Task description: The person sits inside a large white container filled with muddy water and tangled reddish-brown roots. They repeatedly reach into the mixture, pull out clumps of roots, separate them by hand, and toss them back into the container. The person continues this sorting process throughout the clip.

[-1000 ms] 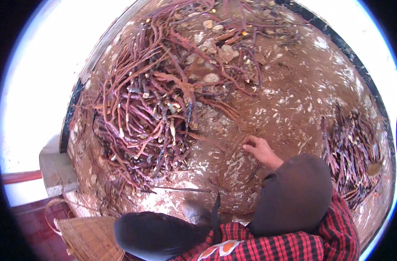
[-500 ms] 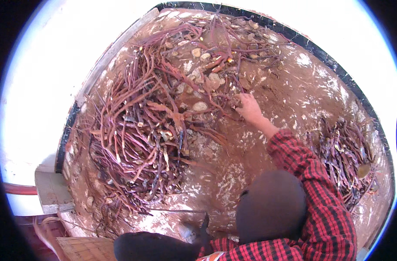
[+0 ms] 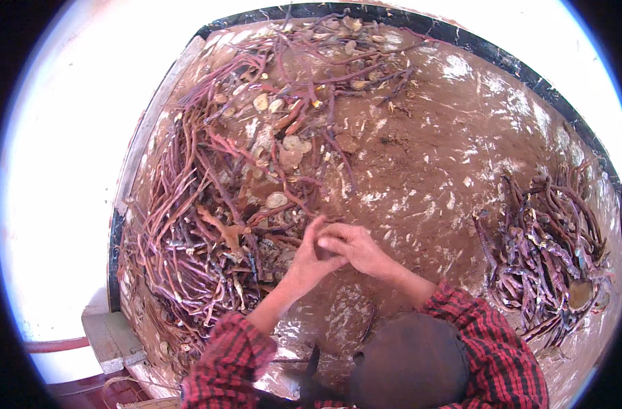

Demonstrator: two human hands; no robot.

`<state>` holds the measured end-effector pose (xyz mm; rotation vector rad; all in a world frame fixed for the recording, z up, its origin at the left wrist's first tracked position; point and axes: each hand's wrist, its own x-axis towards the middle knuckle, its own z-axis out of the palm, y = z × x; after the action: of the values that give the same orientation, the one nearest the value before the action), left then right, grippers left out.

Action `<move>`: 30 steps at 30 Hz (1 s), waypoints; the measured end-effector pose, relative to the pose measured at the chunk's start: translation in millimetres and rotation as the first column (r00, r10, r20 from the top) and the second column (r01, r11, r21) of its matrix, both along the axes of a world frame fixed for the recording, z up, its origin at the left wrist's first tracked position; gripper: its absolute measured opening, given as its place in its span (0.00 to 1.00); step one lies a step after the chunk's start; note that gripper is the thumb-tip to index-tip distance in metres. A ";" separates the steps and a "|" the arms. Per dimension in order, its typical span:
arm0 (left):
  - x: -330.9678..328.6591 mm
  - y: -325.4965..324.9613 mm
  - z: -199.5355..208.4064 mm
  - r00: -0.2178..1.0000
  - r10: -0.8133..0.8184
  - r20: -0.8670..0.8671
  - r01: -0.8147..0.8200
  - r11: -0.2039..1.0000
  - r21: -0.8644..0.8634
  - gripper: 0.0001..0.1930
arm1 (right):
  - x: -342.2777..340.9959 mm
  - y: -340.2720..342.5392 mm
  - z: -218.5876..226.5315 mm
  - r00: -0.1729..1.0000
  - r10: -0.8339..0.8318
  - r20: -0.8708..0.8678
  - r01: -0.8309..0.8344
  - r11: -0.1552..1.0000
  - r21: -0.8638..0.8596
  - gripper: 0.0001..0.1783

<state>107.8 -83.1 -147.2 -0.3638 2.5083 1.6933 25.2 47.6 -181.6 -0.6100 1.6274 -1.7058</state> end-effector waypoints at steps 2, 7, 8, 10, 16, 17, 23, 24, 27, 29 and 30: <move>-7.6 4.6 -19.2 0.944 0.134 0.303 -0.255 0.877 0.408 0.29 | -33.8 -3.2 -13.8 0.941 -0.254 -0.224 0.278 0.958 0.078 0.16; -11.7 22.7 -21.7 0.681 0.415 0.603 -0.729 0.462 0.505 0.12 | -165.5 -33.5 -49.4 0.497 -0.396 -0.772 0.659 0.751 0.039 0.28; -6.2 20.1 -25.8 0.673 0.422 0.607 -0.737 0.444 0.509 0.12 | -178.2 -43.7 -59.2 0.542 -0.294 -0.787 0.620 0.772 0.138 0.28; 4.7 14.6 -32.2 0.658 0.439 0.612 -0.753 0.397 0.525 0.12 | -192.1 -58.0 -72.8 0.613 -0.072 -0.787 0.521 0.786 0.333 0.29; 21.6 -27.0 -39.1 0.599 0.468 0.649 -0.646 -0.196 0.738 0.13 | -119.5 -42.3 -59.8 0.785 -0.618 -0.040 0.618 0.786 -0.030 0.17; 16.9 -28.5 -37.8 0.610 0.484 0.628 -0.593 -0.248 0.766 0.14 | -93.7 -31.8 -56.3 0.797 -0.584 0.155 0.594 0.804 -0.022 0.17; -49.9 5.6 -2.7 0.534 0.687 0.493 -0.629 -0.067 0.775 0.24 | 15.4 -40.3 -27.0 0.788 -0.285 0.546 0.421 0.896 -0.140 0.10; -43.8 1.7 -13.7 0.670 0.632 0.389 -0.542 0.059 0.838 0.25 | 14.8 -43.9 -25.4 0.813 -0.296 0.502 0.414 0.899 -0.141 0.08; -43.9 8.6 -15.8 0.814 0.555 0.170 -0.463 0.443 0.768 0.26 | -8.4 -52.7 -17.9 0.904 -0.427 0.030 0.426 0.904 0.010 0.11; -42.6 7.8 -14.4 0.787 0.590 0.179 -0.520 0.480 0.706 0.27 | -25.0 -64.0 -20.2 0.876 -0.368 -0.310 0.360 0.929 -0.087 0.10; -40.3 4.0 -16.2 0.742 0.625 0.245 -0.567 0.390 0.725 0.26 | -33.2 -71.3 -21.3 0.817 -0.335 -0.469 0.314 0.941 -0.126 0.10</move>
<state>67.5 -79.2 -163.4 -1.2246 1.4143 2.8597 -8.0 -23.6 -202.9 -0.8763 2.1536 -1.9422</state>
